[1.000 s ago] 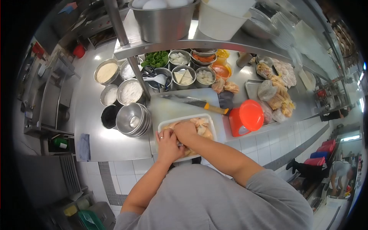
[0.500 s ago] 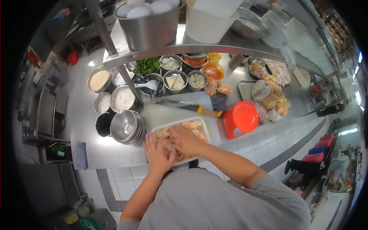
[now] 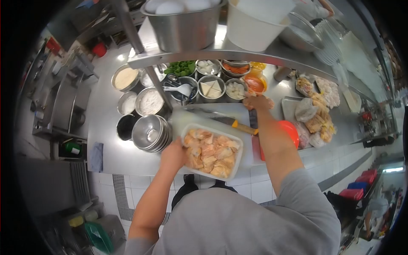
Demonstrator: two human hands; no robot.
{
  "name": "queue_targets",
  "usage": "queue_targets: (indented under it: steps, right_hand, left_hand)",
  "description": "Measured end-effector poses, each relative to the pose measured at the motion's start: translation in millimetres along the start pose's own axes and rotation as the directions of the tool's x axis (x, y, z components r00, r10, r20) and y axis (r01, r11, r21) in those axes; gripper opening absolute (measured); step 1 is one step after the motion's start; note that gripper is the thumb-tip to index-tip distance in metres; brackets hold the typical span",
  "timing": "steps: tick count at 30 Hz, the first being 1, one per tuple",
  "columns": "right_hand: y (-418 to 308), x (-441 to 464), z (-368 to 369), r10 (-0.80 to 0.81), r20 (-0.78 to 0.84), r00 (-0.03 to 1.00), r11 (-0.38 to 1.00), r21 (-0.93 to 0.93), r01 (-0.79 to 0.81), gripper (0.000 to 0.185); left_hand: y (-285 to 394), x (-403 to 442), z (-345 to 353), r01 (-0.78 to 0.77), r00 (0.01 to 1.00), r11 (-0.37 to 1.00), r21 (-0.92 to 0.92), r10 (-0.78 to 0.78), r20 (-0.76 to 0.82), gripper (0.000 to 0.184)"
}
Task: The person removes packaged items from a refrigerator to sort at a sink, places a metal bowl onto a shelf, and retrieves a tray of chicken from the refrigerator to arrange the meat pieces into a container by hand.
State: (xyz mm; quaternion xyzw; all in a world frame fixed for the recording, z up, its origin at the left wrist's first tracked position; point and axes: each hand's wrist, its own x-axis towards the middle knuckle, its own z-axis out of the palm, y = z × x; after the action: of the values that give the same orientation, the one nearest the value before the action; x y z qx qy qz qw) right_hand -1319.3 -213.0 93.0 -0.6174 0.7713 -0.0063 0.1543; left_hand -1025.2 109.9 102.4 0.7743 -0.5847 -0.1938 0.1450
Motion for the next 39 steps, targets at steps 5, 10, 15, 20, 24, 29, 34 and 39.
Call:
queue_targets:
  steps: [5,10,15,20,24,29,34,39]
  right_hand:
    - [16.9,7.0,-10.7,-0.084,0.121,0.989,0.996,0.032,0.081,0.068]
    - [22.6,-11.0,6.6,-0.07,-0.107,0.992,0.997,0.003,0.071,0.064]
    - [30.6,29.3,17.3,-0.08,0.06,0.995,0.988,-0.128,0.087,0.067]
    - [15.6,39.0,-0.4,-0.059,0.288,0.956,0.966,-0.225,0.127,0.073]
    - [-5.8,21.2,1.2,0.094,0.245,0.965,0.979,-0.197,-0.045,0.072]
    - [9.9,24.2,28.8,-0.005,-0.092,0.996,0.999,-0.04,0.001,0.059]
    - [29.5,56.4,38.8,0.045,-0.088,0.995,0.991,0.129,-0.033,0.053]
    - [14.6,25.3,6.9,0.086,-0.049,0.995,0.963,0.26,-0.07,0.051]
  left_hand:
    - [21.1,52.8,-6.1,-0.1,0.995,0.975,0.199,0.099,0.017,0.047]
    - [31.3,101.3,-1.4,-0.196,0.98,0.946,0.259,0.193,0.037,0.056]
    - [34.2,127.6,-1.2,-0.37,0.929,0.902,0.222,0.356,0.104,0.054]
    - [27.2,130.9,7.7,-0.391,0.92,0.902,0.182,0.39,0.043,0.054]
    - [25.4,132.4,7.3,-0.413,0.911,0.905,0.103,0.409,0.057,0.054]
    - [25.3,129.1,5.9,-0.447,0.894,0.885,0.129,0.448,0.019,0.053]
    - [87.1,56.2,11.7,-0.659,0.736,0.746,-0.094,0.615,-0.284,0.049]
    - [87.5,8.8,70.3,-0.748,0.663,0.661,-0.057,0.741,-0.105,0.042]
